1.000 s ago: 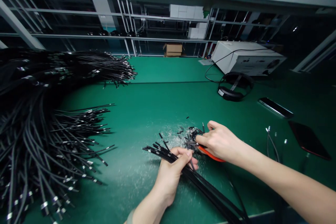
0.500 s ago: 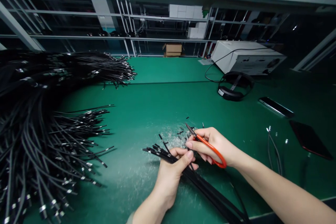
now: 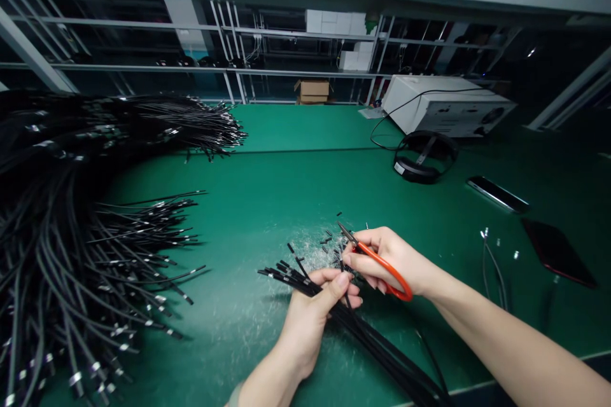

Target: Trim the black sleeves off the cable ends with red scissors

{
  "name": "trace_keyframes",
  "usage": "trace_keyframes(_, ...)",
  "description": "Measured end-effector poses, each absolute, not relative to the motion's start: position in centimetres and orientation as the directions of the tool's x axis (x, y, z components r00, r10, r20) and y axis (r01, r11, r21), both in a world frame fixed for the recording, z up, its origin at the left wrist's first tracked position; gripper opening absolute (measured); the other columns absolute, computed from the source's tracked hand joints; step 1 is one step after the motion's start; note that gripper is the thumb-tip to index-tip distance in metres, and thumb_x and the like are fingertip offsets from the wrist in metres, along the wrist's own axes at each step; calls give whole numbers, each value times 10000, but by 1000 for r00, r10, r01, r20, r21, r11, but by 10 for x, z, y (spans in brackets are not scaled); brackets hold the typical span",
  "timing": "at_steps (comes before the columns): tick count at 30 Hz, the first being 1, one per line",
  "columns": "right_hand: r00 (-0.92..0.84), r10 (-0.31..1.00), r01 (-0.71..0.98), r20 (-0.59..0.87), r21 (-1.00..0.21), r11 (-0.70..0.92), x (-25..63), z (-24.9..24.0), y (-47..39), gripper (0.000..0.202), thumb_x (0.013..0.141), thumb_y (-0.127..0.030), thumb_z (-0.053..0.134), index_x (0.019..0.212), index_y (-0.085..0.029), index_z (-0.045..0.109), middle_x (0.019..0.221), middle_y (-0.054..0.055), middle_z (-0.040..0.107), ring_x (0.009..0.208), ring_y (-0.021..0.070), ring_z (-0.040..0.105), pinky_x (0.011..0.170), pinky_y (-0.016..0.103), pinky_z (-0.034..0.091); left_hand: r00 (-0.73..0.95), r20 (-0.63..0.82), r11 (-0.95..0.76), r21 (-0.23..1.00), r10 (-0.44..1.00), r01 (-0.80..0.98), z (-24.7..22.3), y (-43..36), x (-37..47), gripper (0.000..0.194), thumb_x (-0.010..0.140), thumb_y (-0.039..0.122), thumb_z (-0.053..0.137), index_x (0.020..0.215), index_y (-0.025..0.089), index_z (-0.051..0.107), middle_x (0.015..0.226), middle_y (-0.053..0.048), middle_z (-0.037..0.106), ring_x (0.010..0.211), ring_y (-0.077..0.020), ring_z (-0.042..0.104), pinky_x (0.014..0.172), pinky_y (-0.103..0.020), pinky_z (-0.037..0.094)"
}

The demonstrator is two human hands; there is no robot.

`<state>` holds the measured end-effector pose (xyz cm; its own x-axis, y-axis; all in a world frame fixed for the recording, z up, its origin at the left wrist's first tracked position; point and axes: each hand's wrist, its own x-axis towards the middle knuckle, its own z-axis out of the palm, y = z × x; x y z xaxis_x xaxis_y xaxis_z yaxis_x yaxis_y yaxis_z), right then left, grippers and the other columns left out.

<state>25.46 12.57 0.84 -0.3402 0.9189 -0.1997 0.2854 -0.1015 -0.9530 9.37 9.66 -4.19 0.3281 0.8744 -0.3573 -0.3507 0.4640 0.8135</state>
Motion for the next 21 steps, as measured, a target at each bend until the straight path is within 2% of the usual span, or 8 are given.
trace_keyframes(6, -283, 939, 257, -195, -959, -122, 251, 6, 124, 140, 777, -292, 576, 761, -153, 578, 447, -61, 508, 317, 49, 425, 308, 129, 352, 294, -346, 440, 818, 891, -370, -42, 98, 95, 196, 681, 235, 733, 781, 161, 582, 663, 45, 605, 596, -107, 641, 579, -194, 448)
trace_keyframes(12, -289, 938, 133, -192, -978, -160, 252, -1, 127, 288, 791, -418, 572, 925, -164, 588, 443, -70, 491, 308, 58, 412, 307, 146, 328, 240, -407, 470, 807, 881, -358, -34, 97, 98, 206, 671, 246, 734, 733, 155, 560, 631, 21, 635, 569, -140, 651, 572, -232, 467)
trace_keyframes(16, -306, 934, 181, -186, -974, -135, 247, -4, 122, 268, 781, -426, 586, 841, -166, 573, 456, -66, 493, 315, 61, 412, 314, 158, 332, 271, -399, 476, 807, 876, -351, -37, 98, 97, 177, 685, 257, 722, 735, 149, 591, 665, 1, 664, 603, -148, 658, 596, -241, 468)
trace_keyframes(19, -254, 962, 323, -104, -946, -16, 245, -8, 116, 232, 855, -399, 485, 810, -180, 545, 488, -41, 537, 363, 86, 462, 359, 185, 359, 313, -387, 482, 810, 867, -334, -42, 99, 94, 155, 713, 275, 697, 755, 148, 619, 698, -22, 686, 638, -154, 657, 621, -251, 465)
trace_keyframes(21, -248, 963, 499, 104, -838, 219, 246, -12, 113, 213, 876, -339, 459, 759, -182, 541, 521, -19, 570, 429, 99, 494, 485, 233, 415, 320, -369, 468, 817, 873, -336, -44, 99, 94, 145, 722, 274, 688, 749, 145, 628, 688, -28, 688, 634, -156, 652, 620, -256, 464)
